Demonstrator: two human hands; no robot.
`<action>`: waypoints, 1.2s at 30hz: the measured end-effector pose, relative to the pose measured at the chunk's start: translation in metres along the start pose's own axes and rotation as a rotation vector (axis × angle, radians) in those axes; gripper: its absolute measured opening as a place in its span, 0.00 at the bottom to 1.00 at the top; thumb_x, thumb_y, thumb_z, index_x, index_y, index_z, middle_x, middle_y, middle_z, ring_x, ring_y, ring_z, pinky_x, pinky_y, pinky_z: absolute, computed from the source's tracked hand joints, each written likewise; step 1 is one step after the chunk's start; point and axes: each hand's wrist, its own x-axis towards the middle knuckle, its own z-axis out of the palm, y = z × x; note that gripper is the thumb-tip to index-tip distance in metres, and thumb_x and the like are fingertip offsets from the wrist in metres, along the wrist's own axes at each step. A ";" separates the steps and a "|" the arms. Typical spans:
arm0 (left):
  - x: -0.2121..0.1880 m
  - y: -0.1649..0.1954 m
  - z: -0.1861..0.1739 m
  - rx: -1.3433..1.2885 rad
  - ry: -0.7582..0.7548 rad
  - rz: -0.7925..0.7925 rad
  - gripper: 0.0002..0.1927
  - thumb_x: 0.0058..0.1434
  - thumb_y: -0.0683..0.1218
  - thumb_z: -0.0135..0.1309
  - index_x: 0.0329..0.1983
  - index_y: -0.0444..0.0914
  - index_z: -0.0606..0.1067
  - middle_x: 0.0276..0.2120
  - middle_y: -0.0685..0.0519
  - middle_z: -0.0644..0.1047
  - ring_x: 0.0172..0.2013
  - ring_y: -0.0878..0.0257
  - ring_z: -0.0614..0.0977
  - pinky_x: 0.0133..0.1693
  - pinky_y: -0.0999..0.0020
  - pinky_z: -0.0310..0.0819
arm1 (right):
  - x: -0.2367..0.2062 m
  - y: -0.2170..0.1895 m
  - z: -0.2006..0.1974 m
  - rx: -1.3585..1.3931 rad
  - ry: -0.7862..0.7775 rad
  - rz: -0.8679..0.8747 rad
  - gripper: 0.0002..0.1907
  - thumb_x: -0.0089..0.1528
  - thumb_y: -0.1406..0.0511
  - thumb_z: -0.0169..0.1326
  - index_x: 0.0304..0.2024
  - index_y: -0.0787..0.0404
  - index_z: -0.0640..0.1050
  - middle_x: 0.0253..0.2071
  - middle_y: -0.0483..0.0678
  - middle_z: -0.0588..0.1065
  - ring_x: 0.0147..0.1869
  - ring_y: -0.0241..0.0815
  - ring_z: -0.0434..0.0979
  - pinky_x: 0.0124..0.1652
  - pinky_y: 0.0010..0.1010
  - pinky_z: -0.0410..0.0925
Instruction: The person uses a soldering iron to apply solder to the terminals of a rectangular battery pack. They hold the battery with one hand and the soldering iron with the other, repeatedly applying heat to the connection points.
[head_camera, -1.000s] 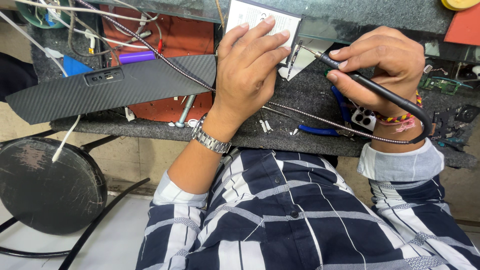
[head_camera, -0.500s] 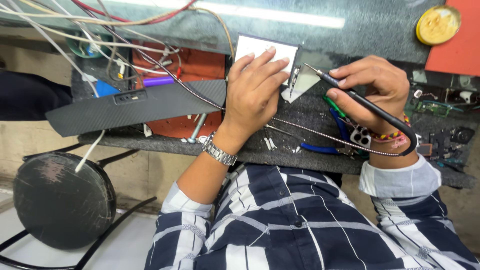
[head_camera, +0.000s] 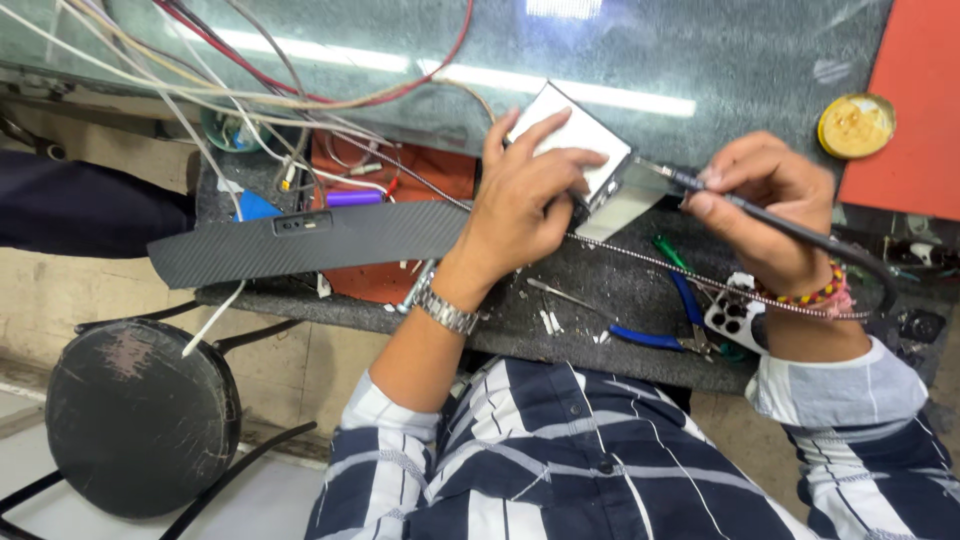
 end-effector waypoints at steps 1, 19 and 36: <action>0.000 -0.001 0.000 -0.004 -0.002 -0.001 0.09 0.54 0.34 0.54 0.30 0.43 0.75 0.52 0.63 0.82 0.69 0.53 0.70 0.74 0.43 0.43 | 0.002 0.001 -0.001 -0.003 -0.023 -0.009 0.06 0.66 0.77 0.60 0.41 0.67 0.75 0.46 0.51 0.74 0.46 0.36 0.79 0.49 0.23 0.74; -0.012 -0.004 0.021 0.150 0.083 -0.080 0.17 0.59 0.51 0.57 0.52 0.48 0.80 0.63 0.54 0.71 0.74 0.51 0.60 0.77 0.42 0.33 | 0.005 -0.002 -0.002 -0.334 -0.147 -0.142 0.10 0.58 0.74 0.67 0.37 0.63 0.78 0.39 0.50 0.76 0.40 0.36 0.79 0.38 0.21 0.72; -0.032 -0.002 0.031 0.162 0.045 -0.012 0.23 0.61 0.54 0.65 0.57 0.44 0.77 0.65 0.51 0.70 0.73 0.49 0.63 0.75 0.39 0.32 | -0.003 -0.004 0.002 -0.494 -0.177 -0.262 0.09 0.55 0.76 0.67 0.33 0.69 0.78 0.37 0.55 0.76 0.39 0.43 0.80 0.35 0.25 0.72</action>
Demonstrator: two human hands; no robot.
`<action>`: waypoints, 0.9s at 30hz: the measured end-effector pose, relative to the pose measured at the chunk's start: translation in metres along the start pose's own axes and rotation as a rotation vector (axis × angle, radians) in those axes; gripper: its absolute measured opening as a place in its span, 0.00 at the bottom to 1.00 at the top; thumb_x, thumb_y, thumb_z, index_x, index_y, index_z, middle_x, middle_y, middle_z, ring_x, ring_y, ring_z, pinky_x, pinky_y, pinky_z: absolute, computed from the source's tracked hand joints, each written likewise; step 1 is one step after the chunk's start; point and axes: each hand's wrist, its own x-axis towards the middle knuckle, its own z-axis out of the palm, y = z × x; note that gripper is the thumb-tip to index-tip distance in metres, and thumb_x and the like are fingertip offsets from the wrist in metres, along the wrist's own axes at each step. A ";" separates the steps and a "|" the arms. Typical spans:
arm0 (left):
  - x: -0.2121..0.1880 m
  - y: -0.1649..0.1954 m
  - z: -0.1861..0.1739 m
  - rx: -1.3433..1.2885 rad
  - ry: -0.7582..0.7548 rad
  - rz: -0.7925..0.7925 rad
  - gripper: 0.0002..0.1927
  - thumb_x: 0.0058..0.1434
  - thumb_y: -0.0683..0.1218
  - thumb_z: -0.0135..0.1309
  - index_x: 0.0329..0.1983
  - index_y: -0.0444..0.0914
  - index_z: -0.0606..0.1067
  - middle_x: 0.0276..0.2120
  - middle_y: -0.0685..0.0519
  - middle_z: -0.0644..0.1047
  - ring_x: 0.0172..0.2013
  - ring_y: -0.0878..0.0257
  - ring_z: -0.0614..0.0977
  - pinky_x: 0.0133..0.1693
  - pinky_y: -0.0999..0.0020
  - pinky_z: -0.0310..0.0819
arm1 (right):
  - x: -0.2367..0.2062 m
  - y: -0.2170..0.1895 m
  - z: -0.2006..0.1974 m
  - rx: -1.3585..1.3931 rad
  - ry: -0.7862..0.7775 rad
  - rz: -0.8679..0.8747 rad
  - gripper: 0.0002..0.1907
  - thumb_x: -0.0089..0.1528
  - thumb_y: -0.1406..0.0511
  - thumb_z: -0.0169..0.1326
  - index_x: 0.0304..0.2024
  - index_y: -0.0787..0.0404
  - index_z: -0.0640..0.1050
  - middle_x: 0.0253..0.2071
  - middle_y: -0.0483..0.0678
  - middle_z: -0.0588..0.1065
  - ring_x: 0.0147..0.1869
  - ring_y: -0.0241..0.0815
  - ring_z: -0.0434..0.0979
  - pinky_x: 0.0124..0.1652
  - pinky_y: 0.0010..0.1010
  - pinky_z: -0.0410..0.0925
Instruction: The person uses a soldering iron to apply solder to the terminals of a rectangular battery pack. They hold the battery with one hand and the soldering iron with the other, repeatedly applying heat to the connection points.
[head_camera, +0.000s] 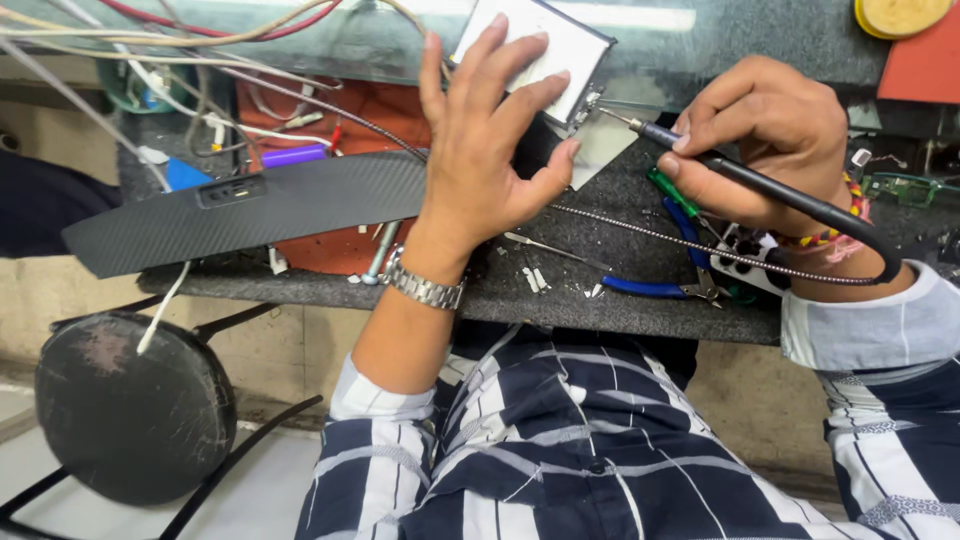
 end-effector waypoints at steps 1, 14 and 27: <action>0.000 -0.001 0.000 -0.001 0.005 0.006 0.23 0.61 0.54 0.65 0.57 0.44 0.77 0.65 0.51 0.70 0.73 0.48 0.63 0.75 0.39 0.32 | 0.000 0.001 -0.001 -0.013 -0.008 -0.013 0.09 0.55 0.76 0.67 0.32 0.69 0.78 0.37 0.55 0.75 0.38 0.43 0.80 0.34 0.25 0.72; -0.011 -0.004 -0.004 -0.078 -0.079 0.031 0.23 0.61 0.54 0.70 0.54 0.42 0.76 0.61 0.48 0.71 0.67 0.48 0.67 0.71 0.38 0.36 | 0.001 -0.004 0.004 -0.063 -0.164 -0.109 0.10 0.51 0.78 0.68 0.30 0.71 0.79 0.34 0.58 0.76 0.36 0.48 0.81 0.37 0.31 0.74; -0.020 -0.007 0.003 -0.024 -0.015 0.080 0.22 0.63 0.53 0.68 0.57 0.44 0.75 0.52 0.54 0.73 0.58 0.53 0.71 0.65 0.48 0.50 | -0.004 0.005 0.012 -0.122 -0.198 -0.209 0.09 0.50 0.75 0.67 0.28 0.72 0.79 0.32 0.59 0.77 0.32 0.45 0.78 0.31 0.28 0.69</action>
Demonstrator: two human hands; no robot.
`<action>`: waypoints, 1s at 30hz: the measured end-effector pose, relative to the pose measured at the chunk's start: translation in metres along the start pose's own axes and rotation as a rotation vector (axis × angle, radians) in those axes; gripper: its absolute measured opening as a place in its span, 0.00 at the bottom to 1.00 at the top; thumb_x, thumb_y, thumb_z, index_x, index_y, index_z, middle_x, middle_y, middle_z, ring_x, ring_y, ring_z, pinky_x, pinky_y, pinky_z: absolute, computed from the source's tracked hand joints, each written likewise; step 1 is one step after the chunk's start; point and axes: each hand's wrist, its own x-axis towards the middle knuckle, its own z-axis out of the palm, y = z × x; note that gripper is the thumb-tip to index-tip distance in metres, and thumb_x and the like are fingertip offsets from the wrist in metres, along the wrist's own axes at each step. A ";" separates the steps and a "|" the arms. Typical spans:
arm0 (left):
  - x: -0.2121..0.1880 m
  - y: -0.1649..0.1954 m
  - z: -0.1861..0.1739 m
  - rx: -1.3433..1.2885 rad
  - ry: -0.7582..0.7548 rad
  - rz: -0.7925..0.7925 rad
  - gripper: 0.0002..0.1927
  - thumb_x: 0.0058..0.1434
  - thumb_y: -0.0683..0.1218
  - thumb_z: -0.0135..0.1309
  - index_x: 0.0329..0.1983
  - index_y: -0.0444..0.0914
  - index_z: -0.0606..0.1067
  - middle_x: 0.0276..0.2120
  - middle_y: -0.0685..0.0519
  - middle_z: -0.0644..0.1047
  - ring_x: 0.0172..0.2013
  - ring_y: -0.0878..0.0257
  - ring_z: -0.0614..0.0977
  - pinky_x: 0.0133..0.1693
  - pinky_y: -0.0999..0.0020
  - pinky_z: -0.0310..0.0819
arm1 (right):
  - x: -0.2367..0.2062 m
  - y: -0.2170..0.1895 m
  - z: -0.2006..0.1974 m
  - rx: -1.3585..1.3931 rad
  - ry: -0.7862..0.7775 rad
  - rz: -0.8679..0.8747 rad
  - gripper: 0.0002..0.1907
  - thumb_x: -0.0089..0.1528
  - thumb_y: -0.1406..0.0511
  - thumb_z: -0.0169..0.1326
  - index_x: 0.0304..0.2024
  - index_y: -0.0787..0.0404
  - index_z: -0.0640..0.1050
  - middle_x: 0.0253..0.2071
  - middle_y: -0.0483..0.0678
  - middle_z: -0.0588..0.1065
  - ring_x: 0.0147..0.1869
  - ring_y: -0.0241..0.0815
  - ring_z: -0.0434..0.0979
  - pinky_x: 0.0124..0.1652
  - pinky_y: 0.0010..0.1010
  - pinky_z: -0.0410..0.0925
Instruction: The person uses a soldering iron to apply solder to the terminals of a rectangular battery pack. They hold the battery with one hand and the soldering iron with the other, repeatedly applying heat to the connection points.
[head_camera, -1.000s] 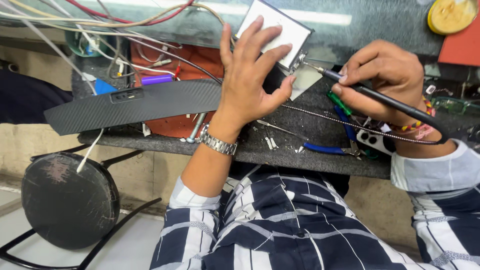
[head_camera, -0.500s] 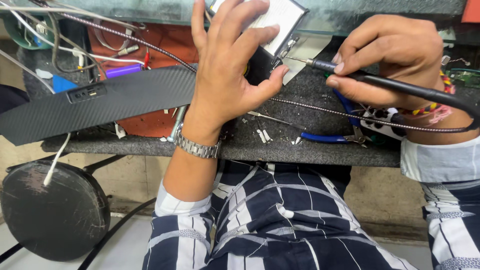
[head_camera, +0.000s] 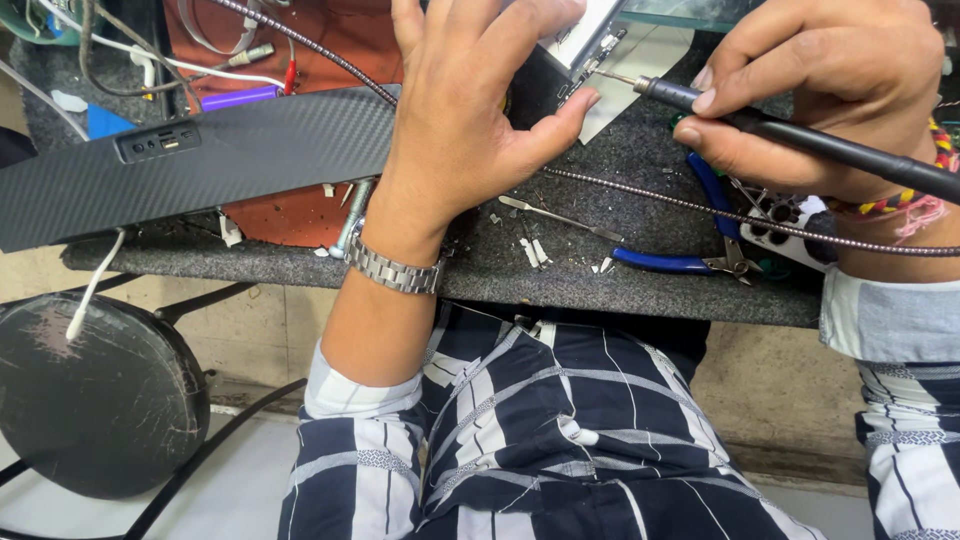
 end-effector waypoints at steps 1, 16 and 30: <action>0.000 0.000 0.000 0.007 0.011 0.014 0.23 0.62 0.52 0.67 0.57 0.45 0.74 0.52 0.54 0.73 0.59 0.54 0.70 0.65 0.48 0.50 | 0.000 0.001 0.000 0.000 -0.005 -0.012 0.09 0.49 0.75 0.67 0.28 0.71 0.79 0.32 0.59 0.77 0.32 0.45 0.78 0.31 0.28 0.68; -0.003 -0.005 0.003 0.024 -0.005 -0.008 0.22 0.65 0.53 0.70 0.58 0.45 0.75 0.53 0.52 0.73 0.58 0.53 0.71 0.63 0.51 0.53 | -0.001 0.000 0.001 -0.018 -0.044 0.051 0.11 0.50 0.76 0.67 0.32 0.73 0.77 0.33 0.60 0.76 0.36 0.49 0.80 0.35 0.31 0.73; -0.003 -0.005 0.003 0.012 -0.003 0.012 0.23 0.65 0.52 0.68 0.59 0.44 0.75 0.54 0.53 0.74 0.58 0.53 0.72 0.62 0.54 0.56 | -0.006 0.006 0.003 0.070 0.010 0.012 0.10 0.50 0.78 0.66 0.30 0.72 0.77 0.33 0.61 0.76 0.34 0.46 0.78 0.31 0.29 0.70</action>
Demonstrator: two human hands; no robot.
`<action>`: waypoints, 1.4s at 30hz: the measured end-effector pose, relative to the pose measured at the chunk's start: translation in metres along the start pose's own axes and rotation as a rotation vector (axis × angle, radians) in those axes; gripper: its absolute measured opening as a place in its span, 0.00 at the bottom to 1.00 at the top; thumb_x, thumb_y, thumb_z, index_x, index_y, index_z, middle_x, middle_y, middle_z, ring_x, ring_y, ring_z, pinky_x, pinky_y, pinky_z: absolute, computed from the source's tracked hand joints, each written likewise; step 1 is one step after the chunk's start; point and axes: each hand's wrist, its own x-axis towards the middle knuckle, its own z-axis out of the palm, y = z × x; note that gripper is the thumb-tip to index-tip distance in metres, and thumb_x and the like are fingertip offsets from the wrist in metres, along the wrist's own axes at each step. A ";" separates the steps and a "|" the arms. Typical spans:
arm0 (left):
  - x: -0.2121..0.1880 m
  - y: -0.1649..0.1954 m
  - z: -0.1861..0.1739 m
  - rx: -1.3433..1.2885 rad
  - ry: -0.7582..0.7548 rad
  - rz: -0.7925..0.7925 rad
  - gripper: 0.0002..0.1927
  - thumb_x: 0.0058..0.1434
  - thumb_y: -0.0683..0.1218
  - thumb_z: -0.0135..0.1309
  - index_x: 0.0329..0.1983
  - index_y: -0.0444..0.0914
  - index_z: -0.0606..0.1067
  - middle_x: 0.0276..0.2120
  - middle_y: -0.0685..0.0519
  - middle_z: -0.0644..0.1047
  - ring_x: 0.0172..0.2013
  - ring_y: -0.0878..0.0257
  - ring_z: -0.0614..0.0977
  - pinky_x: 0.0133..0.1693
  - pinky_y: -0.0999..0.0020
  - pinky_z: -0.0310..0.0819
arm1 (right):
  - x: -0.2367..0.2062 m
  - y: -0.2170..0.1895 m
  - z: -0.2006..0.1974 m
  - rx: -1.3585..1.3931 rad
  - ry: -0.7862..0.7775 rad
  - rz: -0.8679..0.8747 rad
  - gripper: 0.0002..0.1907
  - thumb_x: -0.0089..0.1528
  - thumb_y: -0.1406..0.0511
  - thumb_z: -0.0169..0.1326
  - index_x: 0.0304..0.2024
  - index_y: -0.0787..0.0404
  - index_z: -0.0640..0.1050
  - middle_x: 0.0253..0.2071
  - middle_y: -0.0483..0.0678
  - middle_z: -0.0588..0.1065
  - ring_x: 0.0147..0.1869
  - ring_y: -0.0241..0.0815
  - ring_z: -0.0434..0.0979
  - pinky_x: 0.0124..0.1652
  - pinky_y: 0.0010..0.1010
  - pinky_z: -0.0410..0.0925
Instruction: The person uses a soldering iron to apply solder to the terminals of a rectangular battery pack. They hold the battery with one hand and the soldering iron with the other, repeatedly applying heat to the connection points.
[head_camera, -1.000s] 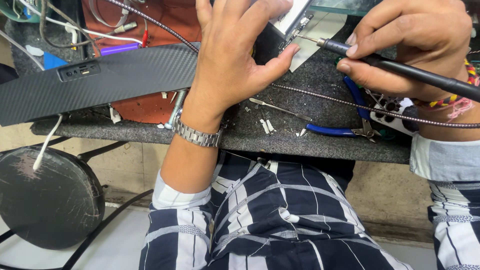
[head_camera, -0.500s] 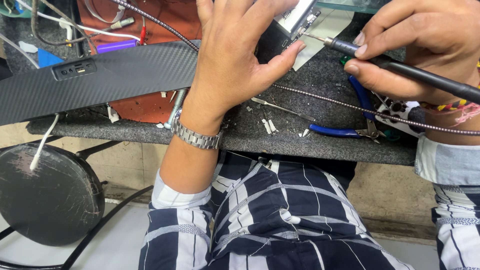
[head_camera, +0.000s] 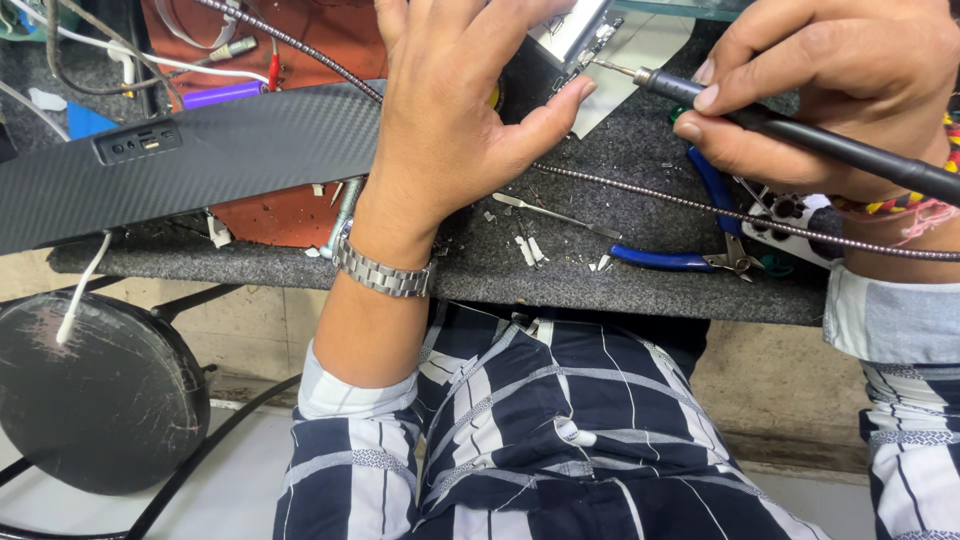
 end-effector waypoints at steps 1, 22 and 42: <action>0.001 0.000 0.000 0.002 0.002 0.002 0.23 0.65 0.52 0.68 0.59 0.44 0.75 0.54 0.53 0.74 0.58 0.54 0.72 0.63 0.54 0.55 | -0.001 0.000 0.000 0.000 0.004 0.008 0.10 0.50 0.78 0.66 0.31 0.72 0.77 0.34 0.61 0.76 0.34 0.46 0.78 0.32 0.29 0.70; 0.001 0.001 -0.001 0.010 -0.024 -0.017 0.24 0.61 0.47 0.69 0.59 0.45 0.75 0.54 0.52 0.72 0.59 0.52 0.71 0.66 0.48 0.50 | 0.001 -0.013 0.001 -0.082 0.060 0.062 0.10 0.55 0.77 0.68 0.35 0.70 0.79 0.37 0.57 0.77 0.34 0.43 0.79 0.33 0.27 0.71; 0.002 -0.003 -0.001 -0.008 -0.010 -0.038 0.17 0.64 0.40 0.63 0.55 0.43 0.76 0.62 0.54 0.73 0.67 0.56 0.69 0.71 0.48 0.43 | 0.005 -0.011 0.010 -0.116 0.086 0.007 0.13 0.53 0.77 0.71 0.34 0.69 0.78 0.34 0.56 0.76 0.34 0.44 0.79 0.33 0.30 0.72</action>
